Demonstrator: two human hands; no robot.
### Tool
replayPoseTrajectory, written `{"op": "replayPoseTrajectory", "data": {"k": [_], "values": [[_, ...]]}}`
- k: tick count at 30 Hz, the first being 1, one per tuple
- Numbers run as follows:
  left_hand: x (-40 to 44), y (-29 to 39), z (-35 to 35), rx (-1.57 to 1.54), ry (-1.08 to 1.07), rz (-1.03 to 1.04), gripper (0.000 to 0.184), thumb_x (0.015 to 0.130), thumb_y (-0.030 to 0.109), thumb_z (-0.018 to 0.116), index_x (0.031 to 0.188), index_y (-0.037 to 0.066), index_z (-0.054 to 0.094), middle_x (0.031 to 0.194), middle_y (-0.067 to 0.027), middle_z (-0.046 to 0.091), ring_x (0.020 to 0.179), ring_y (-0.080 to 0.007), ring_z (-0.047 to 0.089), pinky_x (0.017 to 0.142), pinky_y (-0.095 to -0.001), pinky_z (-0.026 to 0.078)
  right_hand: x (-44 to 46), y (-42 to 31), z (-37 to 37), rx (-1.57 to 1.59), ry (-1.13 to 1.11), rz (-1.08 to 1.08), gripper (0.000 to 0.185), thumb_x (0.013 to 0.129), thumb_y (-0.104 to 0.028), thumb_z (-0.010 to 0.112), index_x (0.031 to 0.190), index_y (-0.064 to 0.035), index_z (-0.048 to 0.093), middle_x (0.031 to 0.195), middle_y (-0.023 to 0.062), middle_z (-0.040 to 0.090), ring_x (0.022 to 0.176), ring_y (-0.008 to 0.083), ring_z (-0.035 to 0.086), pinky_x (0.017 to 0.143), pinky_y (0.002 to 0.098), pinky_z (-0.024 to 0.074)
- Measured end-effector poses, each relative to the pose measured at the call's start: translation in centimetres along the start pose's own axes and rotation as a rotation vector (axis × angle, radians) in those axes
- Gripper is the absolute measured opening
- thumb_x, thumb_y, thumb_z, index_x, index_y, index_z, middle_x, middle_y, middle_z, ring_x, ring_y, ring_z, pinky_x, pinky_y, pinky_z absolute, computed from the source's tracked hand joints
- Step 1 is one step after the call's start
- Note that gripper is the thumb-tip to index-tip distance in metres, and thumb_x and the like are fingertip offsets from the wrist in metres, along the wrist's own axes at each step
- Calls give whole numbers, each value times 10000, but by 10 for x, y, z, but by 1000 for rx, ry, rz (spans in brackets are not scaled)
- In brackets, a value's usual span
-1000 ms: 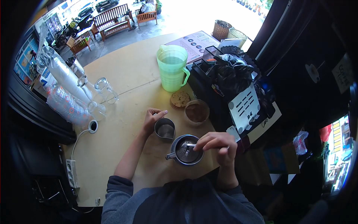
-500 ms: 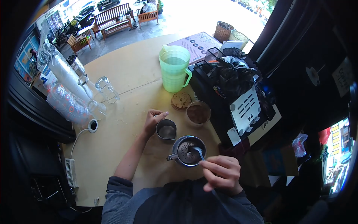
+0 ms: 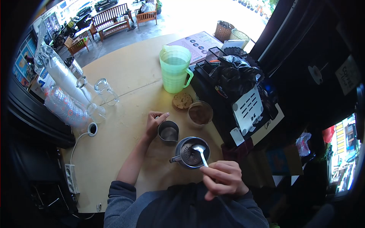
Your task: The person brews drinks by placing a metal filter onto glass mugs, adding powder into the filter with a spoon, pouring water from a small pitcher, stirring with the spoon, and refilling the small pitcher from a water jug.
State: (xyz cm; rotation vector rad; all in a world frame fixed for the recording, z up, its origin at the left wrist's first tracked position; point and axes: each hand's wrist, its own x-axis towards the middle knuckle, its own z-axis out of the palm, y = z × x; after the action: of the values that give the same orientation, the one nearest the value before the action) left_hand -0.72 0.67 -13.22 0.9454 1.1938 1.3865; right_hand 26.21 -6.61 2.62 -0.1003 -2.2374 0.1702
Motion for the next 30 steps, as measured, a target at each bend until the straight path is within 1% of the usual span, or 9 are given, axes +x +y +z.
{"op": "replayPoseTrajectory", "data": {"k": [4,7,8,11,13,18,21,26,30], "values": [[0,0,0,11,17,11,446,865,167,658,469,89,467,469,74,413,419,-10,322,409,-235,214,10,6,6,-81,-140,-163,405,897,-443,611,782,-57,564,730,69,572,513,104,498,474,207,450],[0,2,-1,20,1,4,445,863,168,661,470,89,467,471,74,412,420,-9,320,409,-236,213,6,3,0,23,-48,-164,420,897,-450,608,763,-53,571,710,70,575,504,107,503,469,208,448],[0,2,-1,9,-12,2,447,873,147,647,472,108,453,473,73,415,410,-7,324,396,-232,213,2,5,1,36,13,-117,485,927,-501,533,769,-45,569,735,91,607,488,155,536,454,250,483],[1,1,-1,-1,-24,-3,454,874,147,647,471,114,440,474,75,410,412,-6,320,397,-234,212,0,14,3,7,9,59,533,859,-568,520,800,-42,580,749,88,636,555,199,619,472,275,510],[0,1,-1,-1,-26,-8,460,866,169,661,468,100,440,474,79,401,423,-7,312,411,-240,210,-3,25,11,182,79,122,483,860,-495,589,768,-21,604,782,111,641,604,226,645,508,281,531],[0,3,0,-1,-32,10,463,888,130,629,474,136,423,469,80,396,395,-2,309,377,-236,199,-14,29,6,646,260,374,610,918,-540,467,775,27,643,752,153,676,600,253,672,546,328,557],[0,4,0,-11,-42,-8,464,889,134,631,475,138,421,470,81,396,395,-1,309,378,-234,197,-9,29,1,504,338,384,642,925,-550,440,781,41,647,743,163,678,589,252,671,542,322,556],[-1,5,1,-5,-29,-17,469,867,157,659,464,107,425,477,85,383,429,-7,297,415,-245,196,6,21,2,415,128,97,573,917,-514,494,808,34,624,789,147,662,677,270,680,572,319,571],[-1,6,1,-10,-26,-30,468,868,165,660,465,109,429,476,85,386,425,-8,298,415,-243,201,-4,27,1,483,18,135,545,918,-497,504,827,26,629,806,149,664,682,278,680,579,319,571]]}}
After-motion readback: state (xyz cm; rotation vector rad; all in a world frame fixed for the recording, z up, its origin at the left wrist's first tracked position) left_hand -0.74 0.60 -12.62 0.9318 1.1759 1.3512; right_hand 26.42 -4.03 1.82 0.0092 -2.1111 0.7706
